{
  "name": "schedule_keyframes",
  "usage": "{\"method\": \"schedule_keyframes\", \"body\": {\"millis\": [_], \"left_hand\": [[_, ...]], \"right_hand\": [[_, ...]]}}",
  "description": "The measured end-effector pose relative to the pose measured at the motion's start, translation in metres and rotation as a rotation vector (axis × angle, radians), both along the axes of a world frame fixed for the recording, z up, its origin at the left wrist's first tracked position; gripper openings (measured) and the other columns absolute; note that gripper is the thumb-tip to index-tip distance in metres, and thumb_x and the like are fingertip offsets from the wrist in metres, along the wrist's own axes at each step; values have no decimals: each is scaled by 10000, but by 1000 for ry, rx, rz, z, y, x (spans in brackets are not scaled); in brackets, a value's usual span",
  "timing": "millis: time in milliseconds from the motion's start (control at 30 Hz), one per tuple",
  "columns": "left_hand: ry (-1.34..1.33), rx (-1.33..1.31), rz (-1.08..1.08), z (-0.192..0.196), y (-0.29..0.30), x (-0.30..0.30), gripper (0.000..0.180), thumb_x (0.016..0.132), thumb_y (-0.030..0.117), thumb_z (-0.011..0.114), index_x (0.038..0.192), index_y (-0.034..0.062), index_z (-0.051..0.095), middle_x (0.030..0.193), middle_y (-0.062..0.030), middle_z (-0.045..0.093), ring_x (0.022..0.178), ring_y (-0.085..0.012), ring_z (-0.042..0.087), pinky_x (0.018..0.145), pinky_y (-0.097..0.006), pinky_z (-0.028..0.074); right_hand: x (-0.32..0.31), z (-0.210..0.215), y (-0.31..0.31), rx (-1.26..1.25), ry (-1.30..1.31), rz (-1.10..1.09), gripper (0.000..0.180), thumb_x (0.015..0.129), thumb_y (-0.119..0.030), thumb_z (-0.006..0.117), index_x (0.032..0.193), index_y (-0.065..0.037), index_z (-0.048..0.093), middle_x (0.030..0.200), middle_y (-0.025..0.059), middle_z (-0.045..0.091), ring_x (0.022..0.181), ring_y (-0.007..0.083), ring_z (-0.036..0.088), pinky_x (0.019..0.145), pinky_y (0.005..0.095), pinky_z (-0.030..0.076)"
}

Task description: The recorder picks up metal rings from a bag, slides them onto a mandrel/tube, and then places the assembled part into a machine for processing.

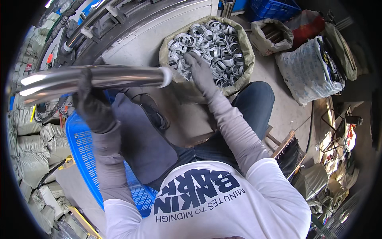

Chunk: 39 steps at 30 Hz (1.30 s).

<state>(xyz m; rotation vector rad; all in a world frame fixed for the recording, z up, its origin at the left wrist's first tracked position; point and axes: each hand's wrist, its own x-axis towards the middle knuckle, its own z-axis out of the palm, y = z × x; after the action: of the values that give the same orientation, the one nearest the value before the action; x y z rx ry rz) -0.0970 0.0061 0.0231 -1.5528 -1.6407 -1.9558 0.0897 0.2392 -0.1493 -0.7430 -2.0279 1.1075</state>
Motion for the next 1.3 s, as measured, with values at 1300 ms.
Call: {"method": "schedule_keyframes", "body": {"millis": [1300], "left_hand": [[593, -1160, 263, -25, -4, 71, 450, 742, 251, 791, 1151, 105, 668, 956, -111, 677, 902, -318, 680, 816, -447, 537]], "right_hand": [[17, 82, -47, -306, 292, 300, 342, 1007, -206, 502, 1081, 44, 722, 1062, 144, 751, 957, 221, 720, 884, 321, 549]]}}
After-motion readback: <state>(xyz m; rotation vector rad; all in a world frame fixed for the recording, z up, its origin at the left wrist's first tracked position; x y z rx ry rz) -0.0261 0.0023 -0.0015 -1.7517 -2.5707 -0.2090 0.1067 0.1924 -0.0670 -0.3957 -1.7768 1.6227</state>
